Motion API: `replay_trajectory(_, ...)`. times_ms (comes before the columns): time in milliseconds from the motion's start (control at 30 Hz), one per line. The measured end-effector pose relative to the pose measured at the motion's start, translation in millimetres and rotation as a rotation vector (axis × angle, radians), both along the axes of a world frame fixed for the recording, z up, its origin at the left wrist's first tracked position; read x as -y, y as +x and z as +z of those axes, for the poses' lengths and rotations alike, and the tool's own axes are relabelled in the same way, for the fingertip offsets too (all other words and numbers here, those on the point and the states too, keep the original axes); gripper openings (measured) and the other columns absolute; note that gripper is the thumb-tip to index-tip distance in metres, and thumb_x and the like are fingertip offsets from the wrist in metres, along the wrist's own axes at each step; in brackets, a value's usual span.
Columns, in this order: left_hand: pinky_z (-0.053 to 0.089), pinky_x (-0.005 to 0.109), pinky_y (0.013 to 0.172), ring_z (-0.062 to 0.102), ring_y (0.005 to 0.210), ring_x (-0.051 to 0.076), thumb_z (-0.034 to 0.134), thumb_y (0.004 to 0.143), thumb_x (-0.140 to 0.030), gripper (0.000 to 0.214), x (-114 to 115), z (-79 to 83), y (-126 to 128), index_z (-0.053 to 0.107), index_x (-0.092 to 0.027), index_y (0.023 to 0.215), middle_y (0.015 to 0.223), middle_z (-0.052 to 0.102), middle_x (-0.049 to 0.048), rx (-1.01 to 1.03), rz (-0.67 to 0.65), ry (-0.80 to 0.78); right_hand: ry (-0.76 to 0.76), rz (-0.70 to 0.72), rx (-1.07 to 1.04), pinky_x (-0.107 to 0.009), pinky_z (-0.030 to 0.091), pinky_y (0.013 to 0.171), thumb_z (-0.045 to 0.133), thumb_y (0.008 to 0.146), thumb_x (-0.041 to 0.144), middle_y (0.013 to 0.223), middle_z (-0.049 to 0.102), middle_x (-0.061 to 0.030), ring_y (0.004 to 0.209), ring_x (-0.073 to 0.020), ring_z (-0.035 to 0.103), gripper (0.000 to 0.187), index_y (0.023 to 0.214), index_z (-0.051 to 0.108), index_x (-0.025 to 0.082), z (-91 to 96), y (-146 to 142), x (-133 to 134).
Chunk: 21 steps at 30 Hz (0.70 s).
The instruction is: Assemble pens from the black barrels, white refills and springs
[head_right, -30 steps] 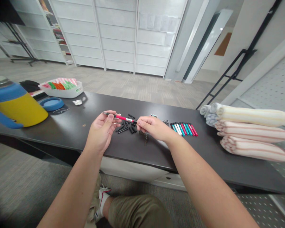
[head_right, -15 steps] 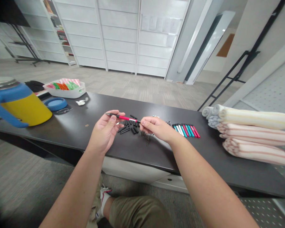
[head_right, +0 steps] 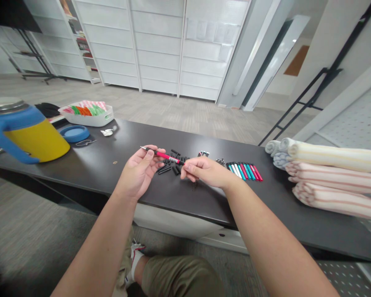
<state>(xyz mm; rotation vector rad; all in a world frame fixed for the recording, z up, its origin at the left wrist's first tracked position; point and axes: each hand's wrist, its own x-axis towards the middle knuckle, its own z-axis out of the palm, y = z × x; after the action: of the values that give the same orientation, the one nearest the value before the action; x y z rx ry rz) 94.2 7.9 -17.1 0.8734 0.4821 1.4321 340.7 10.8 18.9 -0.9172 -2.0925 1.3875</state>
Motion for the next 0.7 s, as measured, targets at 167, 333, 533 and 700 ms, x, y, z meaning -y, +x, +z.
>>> replay_trajectory(167, 0.061, 0.028, 0.081, 0.073, 0.091, 0.015, 0.079, 0.091, -0.032, 0.024, 1.3, -1.8, -0.9, 0.067, -0.017, 0.105, 0.104, 0.077, 0.0072, -0.001, -0.071, 0.005, -0.046, 0.041, -0.018, -0.025, 0.038, 0.062, 0.061, 0.1, 0.058, 0.067, 0.056, 0.0018, 0.062, -0.0107, 0.048, 0.047, 0.097, 0.073, 0.013, -1.8, 0.4, 2.4)
replay_trajectory(333, 0.06, 0.028, 0.081, 0.073, 0.089, 0.016, 0.079, 0.091, -0.034, 0.026, 1.2, -1.6, -0.4, 0.067, -0.017, 0.106, 0.101, 0.077, 0.0077, -0.003, -0.047, -0.018, -0.072, 0.083, -0.053, -0.024, 0.039, 0.062, 0.064, 0.099, 0.055, 0.07, 0.057, 0.0012, 0.063, -0.0105, 0.05, 0.044, 0.103, 0.073, 0.012, 0.3, 1.0, 4.5)
replay_trajectory(533, 0.059, 0.027, 0.081, 0.073, 0.088, 0.015, 0.08, 0.089, -0.034, 0.029, 0.3, 0.0, 0.4, 0.067, -0.016, 0.108, 0.1, 0.077, 0.0076, -0.012, -0.024, -0.035, -0.064, 0.045, -0.036, -0.024, 0.04, 0.062, 0.065, 0.098, 0.056, 0.07, 0.058, 0.001, 0.063, -0.0108, 0.05, 0.045, 0.103, 0.074, 0.012, 1.8, 1.0, 4.6)
replay_trajectory(700, 0.06, 0.029, 0.083, 0.073, 0.087, 0.015, 0.08, 0.089, -0.035, 0.028, 0.6, -1.4, 0.2, 0.067, -0.016, 0.105, 0.1, 0.077, 0.0077, -0.032, -0.056, -0.028, -0.043, 0.077, -0.011, -0.024, 0.039, 0.062, 0.063, 0.1, 0.055, 0.069, 0.057, 0.0016, 0.064, -0.0106, 0.05, 0.044, 0.103, 0.074, 0.012, 0.5, -0.6, 4.2)
